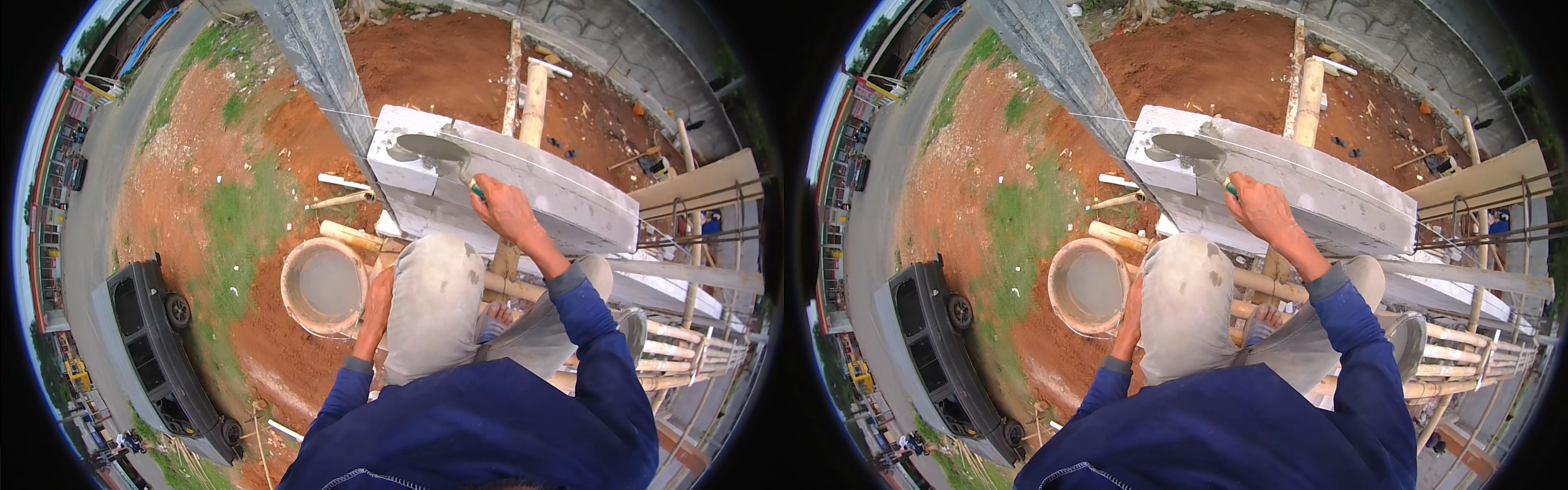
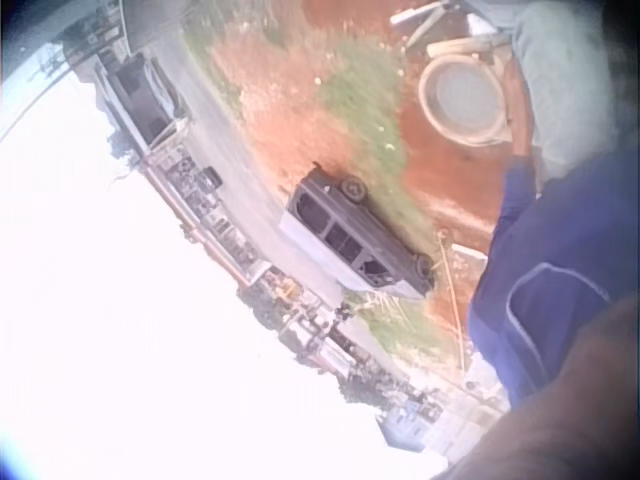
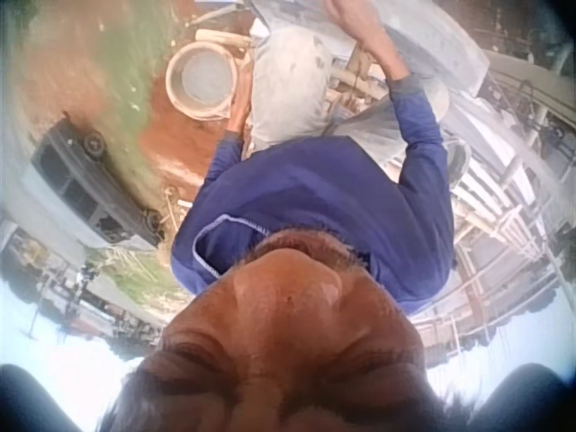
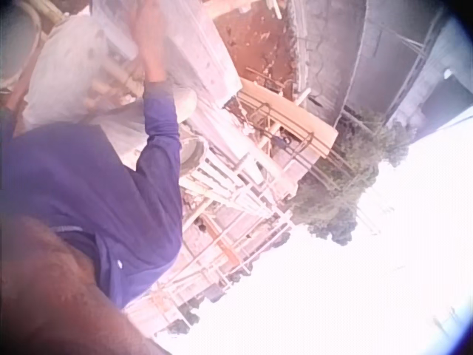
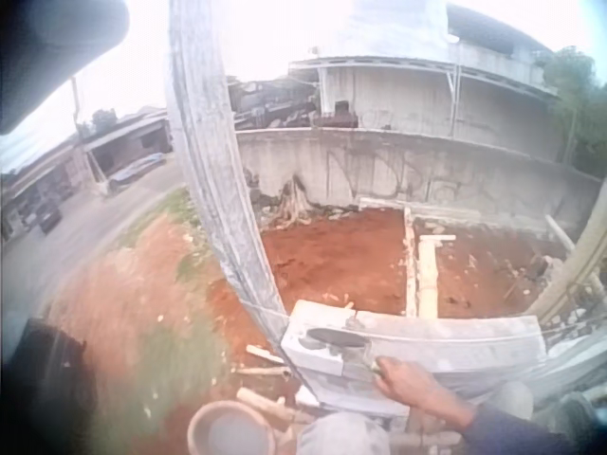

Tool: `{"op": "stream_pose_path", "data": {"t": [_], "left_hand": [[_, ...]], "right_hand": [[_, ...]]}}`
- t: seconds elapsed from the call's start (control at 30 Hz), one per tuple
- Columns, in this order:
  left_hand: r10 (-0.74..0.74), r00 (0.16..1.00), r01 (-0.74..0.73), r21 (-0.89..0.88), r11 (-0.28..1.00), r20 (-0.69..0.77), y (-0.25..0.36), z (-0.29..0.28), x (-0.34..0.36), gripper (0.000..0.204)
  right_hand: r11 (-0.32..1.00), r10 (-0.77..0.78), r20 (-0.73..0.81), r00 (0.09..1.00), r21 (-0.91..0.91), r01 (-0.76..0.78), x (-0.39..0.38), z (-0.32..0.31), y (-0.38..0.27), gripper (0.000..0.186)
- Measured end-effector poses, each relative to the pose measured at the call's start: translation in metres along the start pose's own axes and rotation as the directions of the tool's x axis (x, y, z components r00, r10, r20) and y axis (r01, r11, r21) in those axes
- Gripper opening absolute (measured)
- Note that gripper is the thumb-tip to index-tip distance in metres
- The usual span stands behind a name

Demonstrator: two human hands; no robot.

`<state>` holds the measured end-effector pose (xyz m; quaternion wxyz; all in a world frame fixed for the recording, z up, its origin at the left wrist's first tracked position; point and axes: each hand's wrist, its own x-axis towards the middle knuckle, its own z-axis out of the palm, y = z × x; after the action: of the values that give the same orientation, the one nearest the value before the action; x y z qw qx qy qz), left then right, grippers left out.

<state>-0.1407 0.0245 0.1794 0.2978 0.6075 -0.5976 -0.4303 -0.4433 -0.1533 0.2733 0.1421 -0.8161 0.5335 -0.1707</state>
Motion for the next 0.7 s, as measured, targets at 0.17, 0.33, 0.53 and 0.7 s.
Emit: {"op": "stream_pose_path", "data": {"t": [0.17, 0.33, 0.53, 0.7], "left_hand": [[-0.016, 1.000, 0.015, -0.110, 0.994, -0.006, -0.028, 0.002, 0.012, 0.036], [0.018, 0.999, -0.014, 0.082, 0.997, -0.044, -0.132, -0.002, -0.008, 0.053], [-0.457, 0.876, 0.482, -0.273, 0.832, 0.153, -0.216, -0.034, -0.025, 0.062], [-0.418, 0.908, 0.409, -0.272, 0.871, 0.031, -0.173, -0.064, 0.002, 0.061]], "right_hand": [[0.995, 0.092, -0.035, 0.995, -0.022, -0.093, -0.023, -0.023, 0.022, 0.021], [0.355, 0.509, 0.369, 0.778, 0.734, -0.580, -0.064, -0.092, 0.067, 0.028], [0.021, 0.679, 0.361, 0.639, 0.861, -0.508, -0.196, -0.156, 0.096, 0.039], [0.036, 0.869, 0.319, 0.379, 0.723, -0.690, -0.336, -0.158, 0.054, 0.034]]}}
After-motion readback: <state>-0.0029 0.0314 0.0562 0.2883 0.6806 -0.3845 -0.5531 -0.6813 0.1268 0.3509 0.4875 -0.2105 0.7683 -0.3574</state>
